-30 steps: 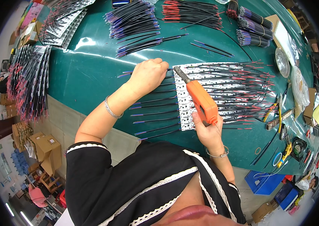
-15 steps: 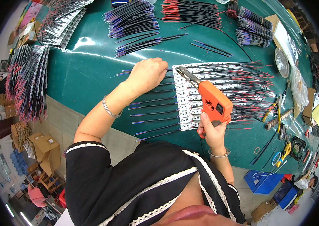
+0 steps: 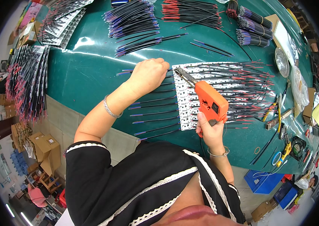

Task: The person aligns wires onto the terminals of circuit board strips by hand and solders them using a soldering gun. The person sets aside completed strips and solders wires onto another circuit board.

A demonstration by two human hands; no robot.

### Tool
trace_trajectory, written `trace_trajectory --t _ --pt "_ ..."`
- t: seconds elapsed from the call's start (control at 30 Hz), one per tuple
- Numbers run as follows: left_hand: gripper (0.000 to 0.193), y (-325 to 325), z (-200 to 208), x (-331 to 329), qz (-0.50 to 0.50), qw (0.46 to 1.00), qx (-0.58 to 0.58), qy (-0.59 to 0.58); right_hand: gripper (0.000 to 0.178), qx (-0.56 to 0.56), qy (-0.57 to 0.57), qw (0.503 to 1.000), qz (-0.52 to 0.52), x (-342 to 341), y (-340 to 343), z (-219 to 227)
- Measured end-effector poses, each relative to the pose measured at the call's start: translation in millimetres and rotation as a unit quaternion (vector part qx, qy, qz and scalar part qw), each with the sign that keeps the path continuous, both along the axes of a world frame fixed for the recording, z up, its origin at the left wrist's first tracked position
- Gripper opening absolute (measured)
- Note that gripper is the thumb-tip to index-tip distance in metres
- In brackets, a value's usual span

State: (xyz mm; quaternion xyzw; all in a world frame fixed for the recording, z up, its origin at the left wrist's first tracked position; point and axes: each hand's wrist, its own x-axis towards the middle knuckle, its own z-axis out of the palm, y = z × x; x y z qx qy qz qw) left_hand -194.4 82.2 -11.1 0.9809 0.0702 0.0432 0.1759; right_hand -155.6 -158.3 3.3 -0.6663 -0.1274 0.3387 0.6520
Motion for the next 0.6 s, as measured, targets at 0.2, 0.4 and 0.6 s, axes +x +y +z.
trace_trajectory --t 0.2,0.4,0.6 --pt "0.007 -1 1 1 -0.005 0.999 0.031 0.002 0.016 -0.018 -0.028 0.999 0.006 -2 2 0" --pt "0.007 -4 0 1 -0.011 0.999 0.039 0.008 0.021 0.036 -0.001 0.998 -0.048 -2 -15 3" --pt "0.01 -5 -4 9 -0.017 0.999 0.032 0.001 0.052 0.192 -0.065 0.962 -0.184 21 -81 22"
